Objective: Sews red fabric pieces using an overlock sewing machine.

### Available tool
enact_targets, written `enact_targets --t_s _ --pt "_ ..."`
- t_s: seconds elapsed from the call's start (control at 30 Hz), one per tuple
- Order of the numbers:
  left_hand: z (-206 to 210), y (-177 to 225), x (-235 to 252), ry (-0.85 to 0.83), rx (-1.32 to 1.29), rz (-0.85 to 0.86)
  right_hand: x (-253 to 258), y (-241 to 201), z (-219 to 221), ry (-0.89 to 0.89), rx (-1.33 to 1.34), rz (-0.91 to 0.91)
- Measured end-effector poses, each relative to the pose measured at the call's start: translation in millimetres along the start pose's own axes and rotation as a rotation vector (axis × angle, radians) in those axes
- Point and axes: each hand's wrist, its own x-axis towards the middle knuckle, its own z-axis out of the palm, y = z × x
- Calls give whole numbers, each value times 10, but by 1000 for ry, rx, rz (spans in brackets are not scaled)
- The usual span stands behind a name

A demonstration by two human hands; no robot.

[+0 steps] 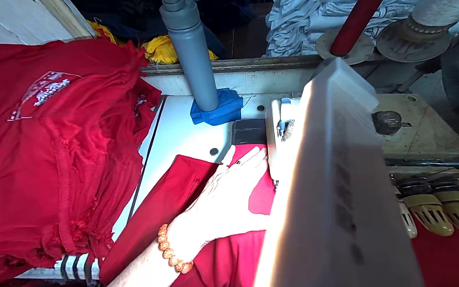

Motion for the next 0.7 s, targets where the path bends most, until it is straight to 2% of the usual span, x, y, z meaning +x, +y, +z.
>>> enact_targets --t_s 0.07,0.2,0.27,0.37,0.43,0.5,0.53,0.57,0.6,0.67,0.7 --pt "10 -18 -2 16 -7 19 13 95 -75 43 -340 -8" --pt "32 -47 -41 9 -30 -14 10 226 -516 268 -655 88" --pt "107 -115 -98 18 -24 -36 -61 257 -638 224 -767 176" --pt "200 -227 -170 41 -20 -56 -148 424 -623 229 -818 86" --pt "207 -190 -247 188 -36 -38 -175 568 -612 285 -813 -3" --pt "169 55 -344 480 -80 39 -184 544 -670 309 -710 -100" --pt "132 255 -409 554 -140 80 -183 445 -708 279 -633 -160" --pt "95 485 -466 535 -233 108 -192 324 -733 225 -550 -222" --pt "70 700 -494 429 -391 131 -199 196 -745 167 -476 -287" --pt "43 953 -508 48 -694 108 -177 -19 -760 94 -366 -397" --pt "74 985 -509 -92 -813 77 -164 -98 -775 84 -327 -424"
